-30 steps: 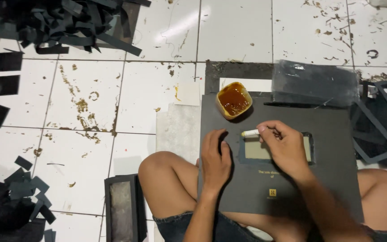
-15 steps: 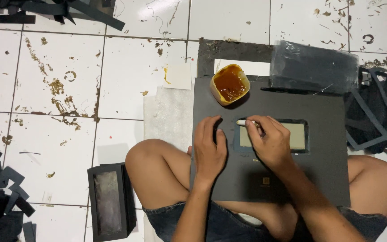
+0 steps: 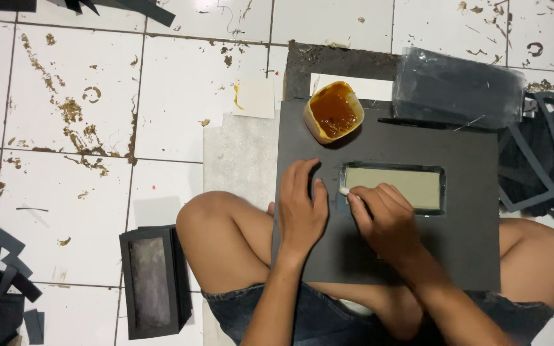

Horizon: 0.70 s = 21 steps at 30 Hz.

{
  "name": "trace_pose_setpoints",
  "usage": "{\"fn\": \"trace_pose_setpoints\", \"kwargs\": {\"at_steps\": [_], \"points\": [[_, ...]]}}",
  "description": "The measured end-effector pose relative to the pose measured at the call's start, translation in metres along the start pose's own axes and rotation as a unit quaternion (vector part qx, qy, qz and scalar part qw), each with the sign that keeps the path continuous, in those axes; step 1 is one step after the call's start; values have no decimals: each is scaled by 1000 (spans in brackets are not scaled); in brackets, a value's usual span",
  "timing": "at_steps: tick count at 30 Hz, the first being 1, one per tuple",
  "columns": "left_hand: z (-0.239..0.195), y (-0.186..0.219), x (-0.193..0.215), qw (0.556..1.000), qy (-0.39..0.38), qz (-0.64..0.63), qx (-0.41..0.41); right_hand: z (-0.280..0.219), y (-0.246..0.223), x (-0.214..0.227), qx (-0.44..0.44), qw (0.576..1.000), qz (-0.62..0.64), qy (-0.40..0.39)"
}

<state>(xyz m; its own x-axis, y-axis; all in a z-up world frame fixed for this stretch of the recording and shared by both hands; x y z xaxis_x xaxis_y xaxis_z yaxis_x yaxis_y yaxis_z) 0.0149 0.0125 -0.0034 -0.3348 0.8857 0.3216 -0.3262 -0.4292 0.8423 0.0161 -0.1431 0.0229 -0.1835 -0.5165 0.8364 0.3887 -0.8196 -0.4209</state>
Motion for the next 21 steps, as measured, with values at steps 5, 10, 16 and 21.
{"fn": "trace_pose_setpoints", "kwargs": {"at_steps": [5, 10, 16, 21], "points": [[0, 2, 1, 1000, -2, -6, 7, -20, 1, 9, -33, 999, 6, -43], [1, 2, 1, 1000, -6, 0, 11, -9, 16, 5, -83, 996, 30, -7], [2, 3, 1, 1000, -3, -13, 15, 24, 20, -6, -41, 994, 74, 62], [2, 2, 0, 1000, -5, -2, 12, 25, 19, -4, -19, 997, 53, 59]]}}
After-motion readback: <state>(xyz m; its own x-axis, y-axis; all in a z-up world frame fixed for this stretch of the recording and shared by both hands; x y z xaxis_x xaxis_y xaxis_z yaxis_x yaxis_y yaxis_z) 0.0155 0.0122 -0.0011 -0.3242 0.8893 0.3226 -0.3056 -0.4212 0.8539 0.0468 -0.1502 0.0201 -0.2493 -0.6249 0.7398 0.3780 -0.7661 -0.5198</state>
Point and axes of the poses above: each hand's wrist, its own z-axis towards the middle knuckle, its own x-axis out of the back of the hand, y = z × x, the point moved 2 cm from there along z, towards the middle knuckle, and after that the axes turned 12 degrees about -x, right-handed, at the moved point
